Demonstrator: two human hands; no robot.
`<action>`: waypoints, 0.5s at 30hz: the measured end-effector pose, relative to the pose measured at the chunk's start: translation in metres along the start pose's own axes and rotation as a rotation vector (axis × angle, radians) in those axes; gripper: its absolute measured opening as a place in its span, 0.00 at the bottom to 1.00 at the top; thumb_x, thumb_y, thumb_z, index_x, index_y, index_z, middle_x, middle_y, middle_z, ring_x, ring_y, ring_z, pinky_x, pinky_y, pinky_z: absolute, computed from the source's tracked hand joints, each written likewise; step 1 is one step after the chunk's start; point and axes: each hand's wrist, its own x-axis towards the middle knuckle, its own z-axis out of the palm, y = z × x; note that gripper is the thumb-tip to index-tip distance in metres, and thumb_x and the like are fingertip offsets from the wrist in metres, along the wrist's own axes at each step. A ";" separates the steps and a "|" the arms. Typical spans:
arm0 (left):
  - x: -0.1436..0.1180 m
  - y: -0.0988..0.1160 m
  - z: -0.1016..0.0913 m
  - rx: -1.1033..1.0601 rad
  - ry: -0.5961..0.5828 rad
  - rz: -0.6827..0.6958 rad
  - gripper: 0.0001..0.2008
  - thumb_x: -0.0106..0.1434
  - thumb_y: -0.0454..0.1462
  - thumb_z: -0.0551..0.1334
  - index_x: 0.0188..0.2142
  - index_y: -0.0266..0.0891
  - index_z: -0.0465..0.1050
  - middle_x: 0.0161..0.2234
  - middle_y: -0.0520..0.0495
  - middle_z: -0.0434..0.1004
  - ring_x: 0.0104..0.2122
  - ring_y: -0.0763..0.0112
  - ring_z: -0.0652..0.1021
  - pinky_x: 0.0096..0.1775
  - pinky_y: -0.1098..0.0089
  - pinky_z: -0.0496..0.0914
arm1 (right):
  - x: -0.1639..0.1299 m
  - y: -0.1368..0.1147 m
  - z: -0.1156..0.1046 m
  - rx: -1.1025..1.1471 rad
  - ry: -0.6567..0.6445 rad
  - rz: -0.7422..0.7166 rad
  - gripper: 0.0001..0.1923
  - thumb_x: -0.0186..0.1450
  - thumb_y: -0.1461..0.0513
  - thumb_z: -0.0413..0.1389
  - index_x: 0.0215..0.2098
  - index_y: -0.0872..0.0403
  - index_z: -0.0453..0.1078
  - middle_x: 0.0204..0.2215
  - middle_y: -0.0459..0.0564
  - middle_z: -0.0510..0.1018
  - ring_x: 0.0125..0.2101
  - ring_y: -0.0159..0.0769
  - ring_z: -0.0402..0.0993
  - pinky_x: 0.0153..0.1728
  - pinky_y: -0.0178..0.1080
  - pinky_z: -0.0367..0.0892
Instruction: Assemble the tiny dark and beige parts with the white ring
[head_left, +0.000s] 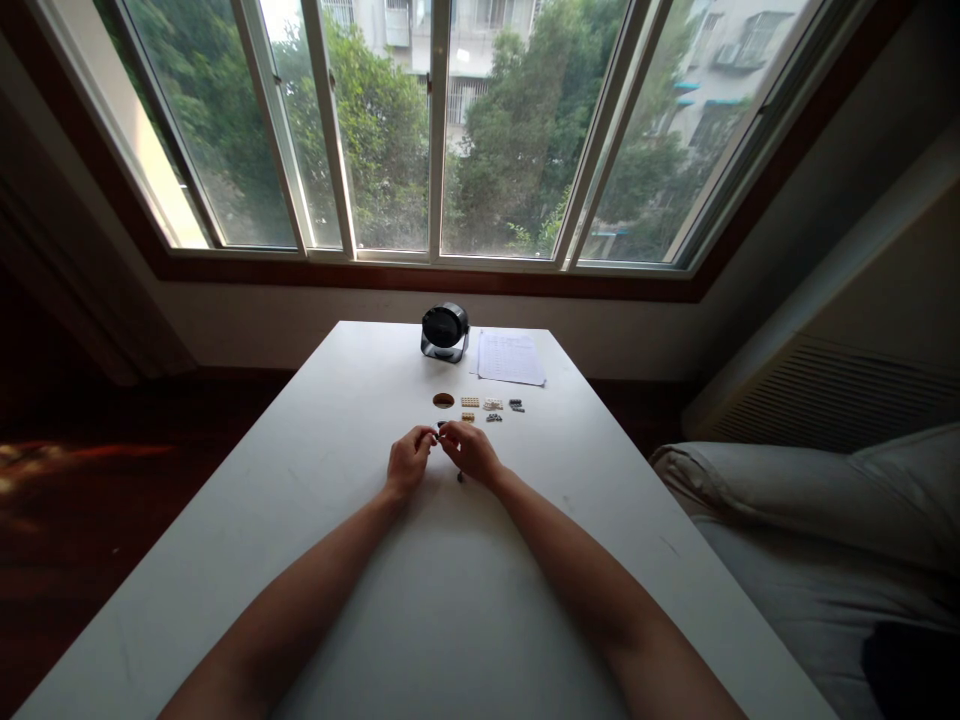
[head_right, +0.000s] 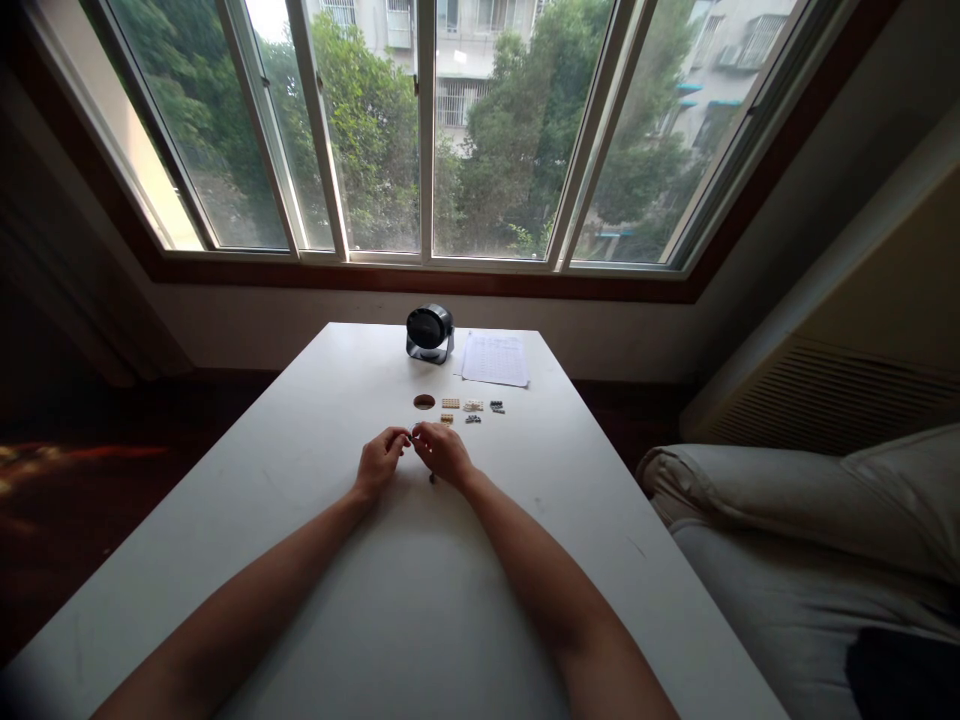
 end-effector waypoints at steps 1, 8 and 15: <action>0.000 0.000 0.000 -0.002 0.011 -0.003 0.13 0.66 0.41 0.53 0.42 0.42 0.74 0.34 0.49 0.79 0.31 0.71 0.77 0.36 0.70 0.69 | 0.000 0.000 0.000 -0.001 0.002 0.002 0.03 0.65 0.65 0.54 0.38 0.52 0.68 0.28 0.46 0.75 0.29 0.32 0.68 0.33 0.32 0.59; -0.001 0.003 -0.001 0.032 -0.002 0.061 0.10 0.62 0.36 0.57 0.42 0.42 0.74 0.36 0.49 0.79 0.33 0.71 0.76 0.38 0.71 0.69 | 0.000 0.000 0.001 -0.036 -0.011 0.017 0.02 0.66 0.63 0.54 0.34 0.53 0.66 0.27 0.45 0.73 0.28 0.31 0.66 0.31 0.32 0.56; -0.001 0.004 -0.001 0.052 -0.003 0.066 0.09 0.62 0.38 0.58 0.40 0.41 0.75 0.33 0.50 0.79 0.30 0.72 0.75 0.36 0.71 0.69 | 0.000 0.002 0.002 -0.082 -0.021 0.022 0.08 0.68 0.62 0.51 0.30 0.53 0.64 0.25 0.45 0.71 0.26 0.31 0.64 0.30 0.33 0.54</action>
